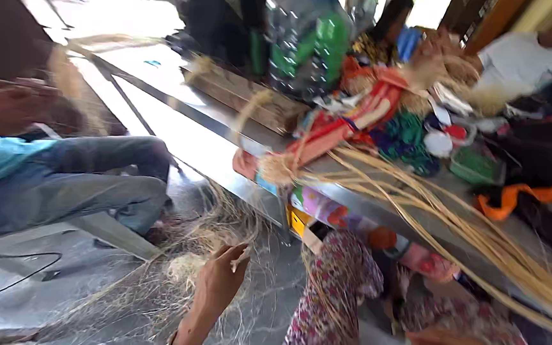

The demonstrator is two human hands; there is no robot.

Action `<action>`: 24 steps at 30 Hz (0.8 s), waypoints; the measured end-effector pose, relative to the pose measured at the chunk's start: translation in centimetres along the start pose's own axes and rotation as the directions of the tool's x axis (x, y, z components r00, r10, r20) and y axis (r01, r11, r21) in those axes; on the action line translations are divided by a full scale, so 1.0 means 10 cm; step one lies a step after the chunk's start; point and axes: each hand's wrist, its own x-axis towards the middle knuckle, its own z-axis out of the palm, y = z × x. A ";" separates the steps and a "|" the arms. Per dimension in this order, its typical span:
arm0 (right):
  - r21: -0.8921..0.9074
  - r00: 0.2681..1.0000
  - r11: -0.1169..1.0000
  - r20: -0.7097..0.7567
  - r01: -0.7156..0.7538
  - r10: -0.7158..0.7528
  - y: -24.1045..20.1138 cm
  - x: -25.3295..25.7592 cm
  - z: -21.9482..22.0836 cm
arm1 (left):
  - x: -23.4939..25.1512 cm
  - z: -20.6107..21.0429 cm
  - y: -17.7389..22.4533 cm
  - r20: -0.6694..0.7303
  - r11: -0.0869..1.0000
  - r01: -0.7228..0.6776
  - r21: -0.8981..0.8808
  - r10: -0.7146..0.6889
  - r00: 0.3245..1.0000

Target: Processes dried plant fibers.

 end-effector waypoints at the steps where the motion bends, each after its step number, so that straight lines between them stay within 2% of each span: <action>1: 0.000 0.999 1.000 -0.031 0.014 -0.014 -0.08 -0.13 -0.01 | -0.14 0.10 -0.03 0.037 0.999 -0.004 -0.032 0.005 0.999; 5: -0.005 0.982 1.000 -0.190 0.006 -0.006 -0.34 -0.71 -0.09 | -0.36 0.31 0.17 0.133 0.991 -0.073 -0.111 0.088 0.987; 9: 0.031 0.951 0.997 -0.297 -0.077 0.082 -0.44 -1.21 -0.21 | -0.39 0.46 0.64 0.118 0.946 -0.228 -0.232 0.260 0.958; 15: 0.189 0.904 0.977 -0.394 -0.101 0.169 -0.51 -1.70 -0.30 | -0.65 0.76 1.20 0.152 0.760 -0.394 -0.517 0.534 0.832; 17: 0.212 0.890 0.962 -0.386 -0.173 0.245 -0.55 -1.76 -0.30 | -0.78 0.84 1.31 0.217 0.702 -0.398 -0.590 0.613 0.760; 20: 0.156 0.887 0.942 -0.319 -0.298 0.334 -0.50 -1.73 -0.20 | -0.92 0.99 1.41 0.359 0.647 -0.430 -0.630 0.733 0.577; 22: 0.113 0.893 0.936 -0.281 -0.333 0.352 -0.40 -1.68 -0.07 | -0.99 1.09 1.47 0.468 0.664 -0.445 -0.601 0.744 0.477; 24: 0.089 0.895 0.927 -0.241 -0.365 0.375 -0.33 -1.62 0.05 | -1.01 1.13 1.57 0.654 0.741 -0.425 -0.521 0.666 0.359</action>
